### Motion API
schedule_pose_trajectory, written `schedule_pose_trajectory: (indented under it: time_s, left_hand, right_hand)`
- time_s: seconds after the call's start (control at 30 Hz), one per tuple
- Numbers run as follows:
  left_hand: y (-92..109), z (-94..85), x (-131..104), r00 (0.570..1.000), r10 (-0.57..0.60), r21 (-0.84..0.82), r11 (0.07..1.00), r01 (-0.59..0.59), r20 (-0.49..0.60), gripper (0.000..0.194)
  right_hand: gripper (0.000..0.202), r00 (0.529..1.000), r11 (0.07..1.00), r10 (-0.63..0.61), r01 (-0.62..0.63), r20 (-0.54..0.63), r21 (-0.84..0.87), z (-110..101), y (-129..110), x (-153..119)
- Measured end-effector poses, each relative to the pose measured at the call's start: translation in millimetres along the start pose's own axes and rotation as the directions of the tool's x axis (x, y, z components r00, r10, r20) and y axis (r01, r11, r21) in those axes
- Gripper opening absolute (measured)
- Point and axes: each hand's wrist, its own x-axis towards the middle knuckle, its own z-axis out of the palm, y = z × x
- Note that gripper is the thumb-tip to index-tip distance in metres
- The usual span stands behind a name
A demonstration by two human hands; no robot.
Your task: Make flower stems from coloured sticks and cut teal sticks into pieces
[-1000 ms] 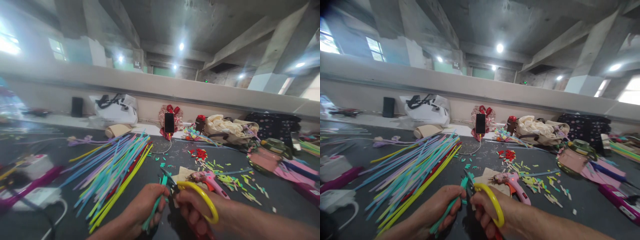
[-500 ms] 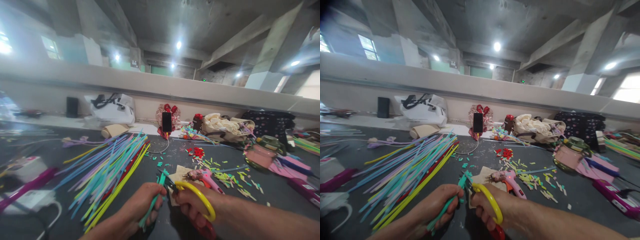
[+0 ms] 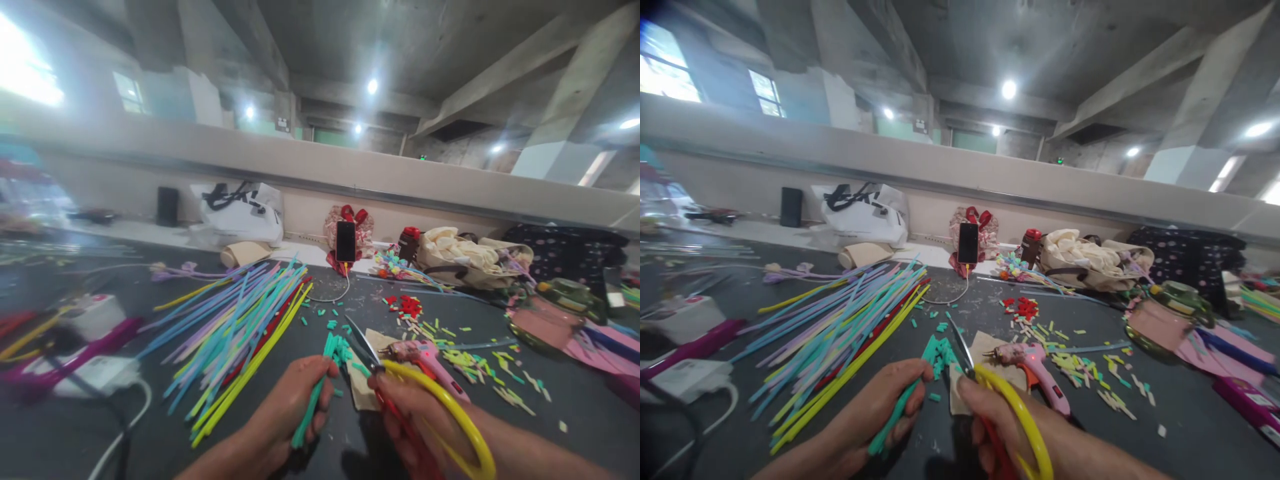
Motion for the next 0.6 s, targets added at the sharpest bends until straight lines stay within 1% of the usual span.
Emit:
schedule_pose_trajectory:
  time_s: [0.1, 0.17, 0.2, 0.3, 0.37, 0.43, 0.5, 0.6]
  left_hand:
    - [1, -0.3, -1, 1.0, 0.002, -0.008, 1.0, -0.002, 0.001, 0.021]
    - [1, -0.1, -1, 1.0, 0.008, -0.002, 1.0, -0.008, 0.015, 0.02]
    - [0, 0.1, -1, 1.0, 0.008, 0.0, 1.0, -0.008, 0.024, 0.02]
    - [-1, 1.1, -1, 1.0, 0.017, 0.011, 1.0, -0.017, 0.021, 0.02]
    - [-2, 1.7, 0, 1.0, 0.014, 0.03, 0.999, -0.014, 0.009, 0.021]
    - [-2, 2.0, 1, 1.0, -0.004, 0.052, 0.999, 0.004, 0.008, 0.021]
    - [-2, 1.9, 3, 1.0, -0.028, 0.056, 0.998, 0.027, 0.008, 0.021]
    - [-2, 1.6, 5, 1.0, -0.024, 0.036, 0.999, 0.024, 0.006, 0.021]
  right_hand:
    - [0.053, 1.0, 0.987, -0.02, 0.019, 0.0, -0.158, 3, 8, 4]
    - [0.053, 0.998, 0.969, -0.046, 0.053, 0.038, -0.24, 5, 3, 1]
    - [0.052, 0.996, 0.964, -0.064, 0.077, 0.059, -0.255, 6, -1, -1]
    - [0.047, 0.987, 0.956, -0.117, 0.142, 0.109, -0.256, 9, -14, -9]
    - [0.047, 0.987, 0.96, -0.096, 0.127, 0.132, -0.249, 12, -18, -10]
    - [0.047, 0.991, 0.971, -0.062, 0.087, 0.115, -0.221, 14, -17, -7]
    - [0.048, 0.997, 0.977, -0.038, 0.052, 0.072, -0.206, 16, -12, 0]
    - [0.05, 0.999, 0.977, -0.045, 0.049, 0.021, -0.206, 17, -5, 8]
